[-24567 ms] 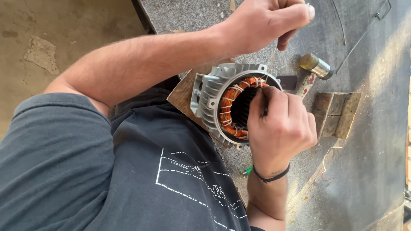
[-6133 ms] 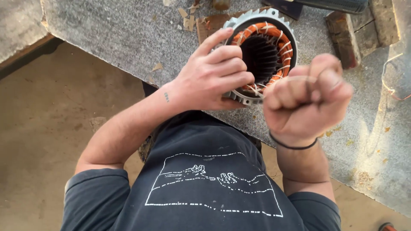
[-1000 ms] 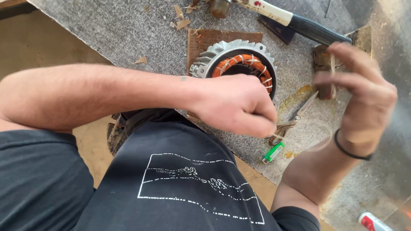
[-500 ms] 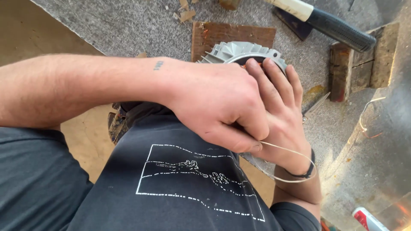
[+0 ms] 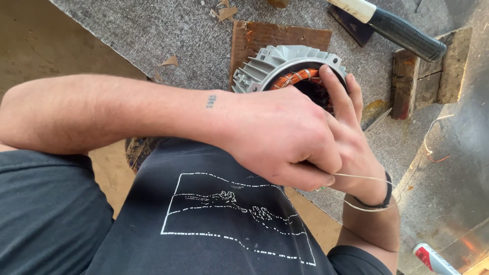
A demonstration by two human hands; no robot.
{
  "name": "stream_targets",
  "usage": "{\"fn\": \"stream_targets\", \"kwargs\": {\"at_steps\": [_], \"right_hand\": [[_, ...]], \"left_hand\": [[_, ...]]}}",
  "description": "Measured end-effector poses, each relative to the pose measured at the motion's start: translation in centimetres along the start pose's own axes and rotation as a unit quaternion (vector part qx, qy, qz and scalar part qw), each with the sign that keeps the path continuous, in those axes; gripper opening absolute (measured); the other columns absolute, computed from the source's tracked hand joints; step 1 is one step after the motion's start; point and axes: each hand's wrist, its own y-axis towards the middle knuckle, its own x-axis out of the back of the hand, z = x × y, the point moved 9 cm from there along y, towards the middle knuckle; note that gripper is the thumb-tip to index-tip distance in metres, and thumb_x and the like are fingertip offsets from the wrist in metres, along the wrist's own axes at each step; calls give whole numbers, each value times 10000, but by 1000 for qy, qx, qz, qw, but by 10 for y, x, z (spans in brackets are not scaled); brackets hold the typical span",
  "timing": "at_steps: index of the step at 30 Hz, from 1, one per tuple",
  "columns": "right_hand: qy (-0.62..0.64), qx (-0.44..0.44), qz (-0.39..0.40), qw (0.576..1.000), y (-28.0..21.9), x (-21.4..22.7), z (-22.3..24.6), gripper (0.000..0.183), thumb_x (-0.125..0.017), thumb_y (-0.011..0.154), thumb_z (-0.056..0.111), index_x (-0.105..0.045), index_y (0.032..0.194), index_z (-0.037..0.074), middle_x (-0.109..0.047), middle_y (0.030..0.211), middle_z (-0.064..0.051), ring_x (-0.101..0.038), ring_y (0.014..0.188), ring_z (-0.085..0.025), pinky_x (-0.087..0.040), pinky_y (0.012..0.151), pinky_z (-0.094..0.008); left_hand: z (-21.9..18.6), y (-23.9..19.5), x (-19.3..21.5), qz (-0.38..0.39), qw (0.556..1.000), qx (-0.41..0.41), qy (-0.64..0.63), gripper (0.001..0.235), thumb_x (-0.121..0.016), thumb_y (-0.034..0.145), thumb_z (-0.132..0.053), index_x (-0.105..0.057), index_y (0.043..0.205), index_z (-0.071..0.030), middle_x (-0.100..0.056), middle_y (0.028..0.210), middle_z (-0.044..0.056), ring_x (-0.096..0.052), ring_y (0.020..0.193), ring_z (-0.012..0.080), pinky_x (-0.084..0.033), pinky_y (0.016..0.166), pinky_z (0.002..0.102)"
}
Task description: The recorder is rewinding or repairing the stator of an electric motor using a hammer and guide wire.
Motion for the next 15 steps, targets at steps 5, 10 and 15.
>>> {"fn": "stream_targets", "kwargs": {"at_steps": [5,10,15], "right_hand": [[8,-79,-77,994,-7,-1,-11,382,-622,888,278,-751,1170,56,-709,1309,-138,-458,1491,-394,-224,1309,-590],[69,-141,-214,964,-31,-6,-28,297,-621,852,220,-723,1035,10,-680,1150,-173,-619,1244,-314,-281,1269,-590],[-54,-36,-274,959,-42,-9,-8,174,-701,771,86,-723,891,-39,-688,900,-111,-656,1026,-269,-375,1239,-657]], "left_hand": [[-4,10,-13,-13,999,-26,27,306,-679,895,-275,-650,635,-117,-630,615,63,-669,714,292,-462,529,460],[-2,9,-17,-107,990,-91,21,252,-689,907,-254,-597,722,-109,-656,841,17,-658,784,253,-511,648,410],[-8,7,-19,-105,988,-112,3,306,-703,942,-242,-546,725,-95,-621,801,14,-645,761,245,-453,592,391]]}}
